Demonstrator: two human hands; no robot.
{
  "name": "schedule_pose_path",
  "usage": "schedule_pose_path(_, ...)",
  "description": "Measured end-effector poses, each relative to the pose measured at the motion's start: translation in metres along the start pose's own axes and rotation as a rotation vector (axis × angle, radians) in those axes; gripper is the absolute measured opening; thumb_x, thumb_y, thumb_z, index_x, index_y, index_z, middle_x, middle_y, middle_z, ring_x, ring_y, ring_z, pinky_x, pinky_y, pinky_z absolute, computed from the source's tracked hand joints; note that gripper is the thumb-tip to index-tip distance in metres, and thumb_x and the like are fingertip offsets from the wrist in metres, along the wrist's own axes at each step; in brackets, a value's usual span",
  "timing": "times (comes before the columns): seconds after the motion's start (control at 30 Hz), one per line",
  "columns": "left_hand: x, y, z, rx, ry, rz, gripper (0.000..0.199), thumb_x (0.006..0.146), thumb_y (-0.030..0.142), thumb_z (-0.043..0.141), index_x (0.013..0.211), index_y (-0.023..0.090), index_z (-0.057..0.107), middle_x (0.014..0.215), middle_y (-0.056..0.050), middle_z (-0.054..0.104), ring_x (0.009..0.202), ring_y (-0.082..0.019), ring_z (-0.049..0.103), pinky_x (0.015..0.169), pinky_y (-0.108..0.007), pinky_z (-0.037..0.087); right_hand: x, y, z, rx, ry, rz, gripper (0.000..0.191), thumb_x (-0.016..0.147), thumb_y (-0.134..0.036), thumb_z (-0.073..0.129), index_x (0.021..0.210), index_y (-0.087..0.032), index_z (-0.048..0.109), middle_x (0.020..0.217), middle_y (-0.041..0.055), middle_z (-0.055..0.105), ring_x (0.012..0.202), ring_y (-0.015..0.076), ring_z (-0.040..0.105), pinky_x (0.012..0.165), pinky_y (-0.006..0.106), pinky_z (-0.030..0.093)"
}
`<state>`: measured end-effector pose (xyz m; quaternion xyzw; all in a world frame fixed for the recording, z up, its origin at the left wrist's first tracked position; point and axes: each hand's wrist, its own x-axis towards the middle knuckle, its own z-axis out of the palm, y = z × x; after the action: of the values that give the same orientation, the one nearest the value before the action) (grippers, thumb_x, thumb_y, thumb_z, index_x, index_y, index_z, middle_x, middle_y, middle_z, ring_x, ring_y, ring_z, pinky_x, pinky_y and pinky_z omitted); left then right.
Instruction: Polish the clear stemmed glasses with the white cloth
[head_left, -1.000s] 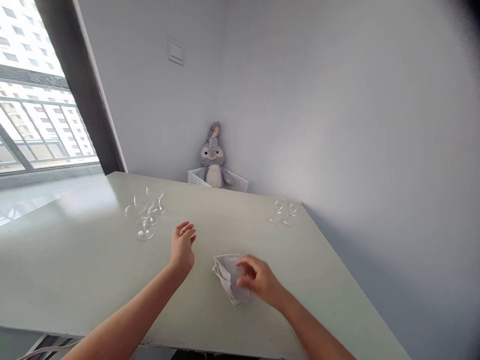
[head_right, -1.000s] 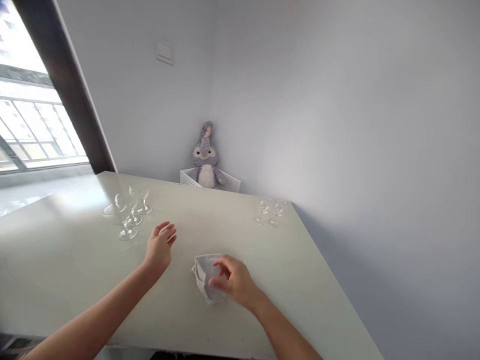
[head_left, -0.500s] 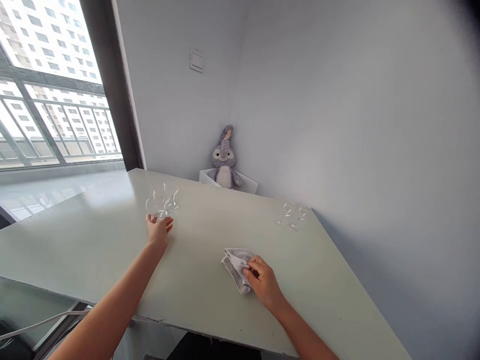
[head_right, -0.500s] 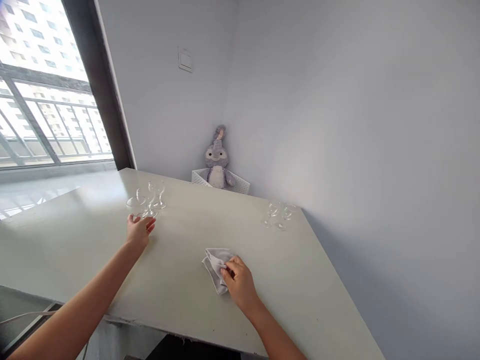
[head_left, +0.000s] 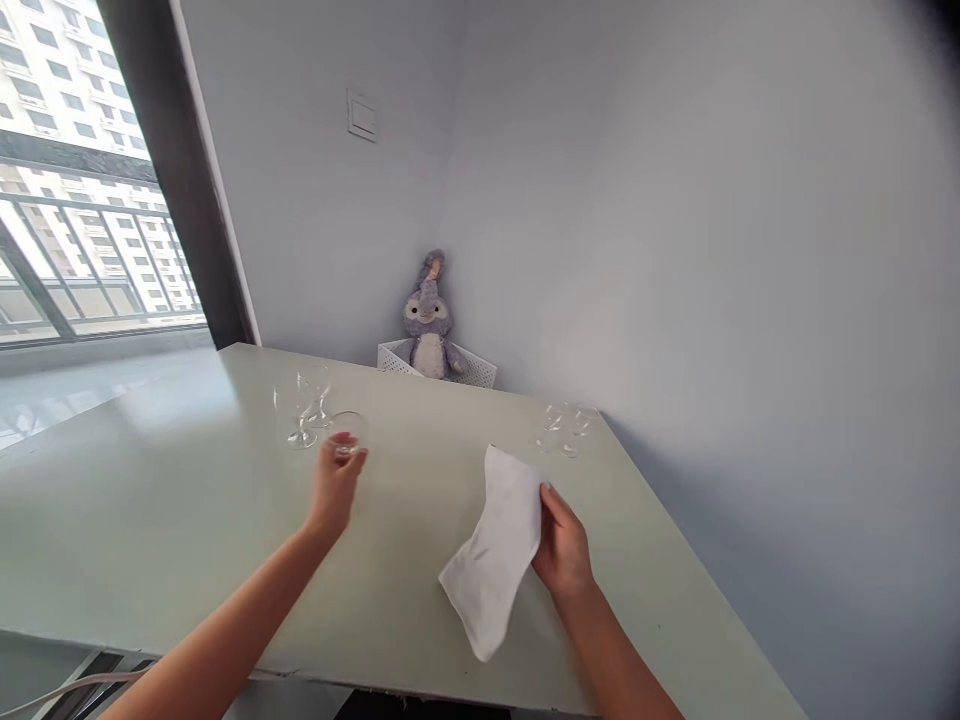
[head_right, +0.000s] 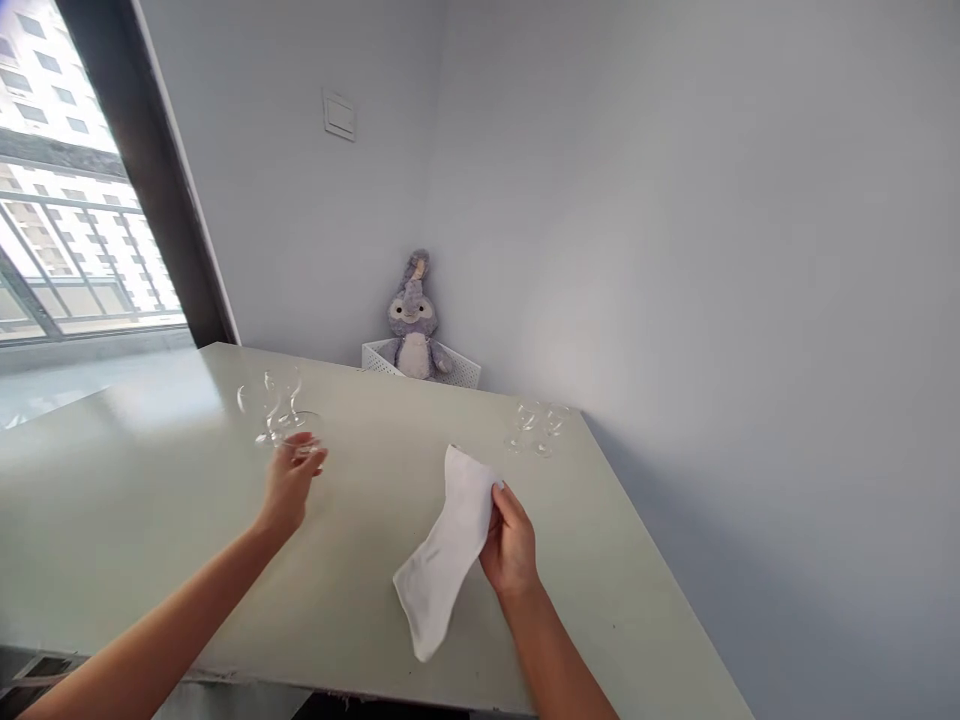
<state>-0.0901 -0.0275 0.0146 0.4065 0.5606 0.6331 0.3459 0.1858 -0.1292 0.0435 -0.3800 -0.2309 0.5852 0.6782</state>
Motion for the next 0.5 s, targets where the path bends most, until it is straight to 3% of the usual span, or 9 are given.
schedule_pose_path(0.13,-0.024,0.009,0.055,0.297,-0.285,0.145,0.029,0.069,0.027,0.054,0.097,0.023,0.051,0.071,0.004,0.055,0.058,-0.011,0.049,0.057,-0.023,0.039,0.013,-0.012,0.018,0.162,0.089,-0.073,0.018,0.069,-0.030,0.064,0.082,-0.018,0.063,0.079,0.0007,0.065,0.079,0.0164,0.060,0.072,0.027,0.049)
schedule_pose_path(0.23,-0.034,0.007,0.089,0.392,-0.401,0.268,0.030,0.072,0.023,0.050,0.102,0.024,0.048,0.093,0.000,0.058,0.067,-0.012,0.053,0.064,-0.026,0.041,0.021,-0.008,0.034,0.116,0.011,-0.221,0.017,0.073,-0.032,0.061,0.084,-0.019,0.062,0.081,-0.0001,0.065,0.077,0.0140,0.060,0.071,0.025,0.049)
schedule_pose_path(0.37,-0.041,-0.005,0.106,0.466,-0.437,0.402,0.034,0.076,0.020,0.046,0.110,0.024,0.043,0.104,-0.004,0.055,0.074,-0.014,0.055,0.068,-0.029,0.043,0.030,0.016,0.041,-0.463,-0.264,-0.318,0.028,0.082,-0.036,0.049,0.101,-0.019,0.060,0.079,0.0027,0.064,0.070,0.0155,0.060,0.062,0.027,0.050)
schedule_pose_path(0.5,-0.044,-0.013,0.100,0.581,-0.440,0.638,0.036,0.074,0.013,0.046,0.110,0.021,0.045,0.103,-0.006,0.056,0.088,-0.019,0.054,0.076,-0.033,0.043,0.039,0.045,0.030,-1.061,-0.334,-0.612,0.034,0.080,-0.026,0.050,0.113,-0.023,0.055,0.113,0.0070,0.057,0.102,0.0210,0.054,0.086,0.033,0.044)
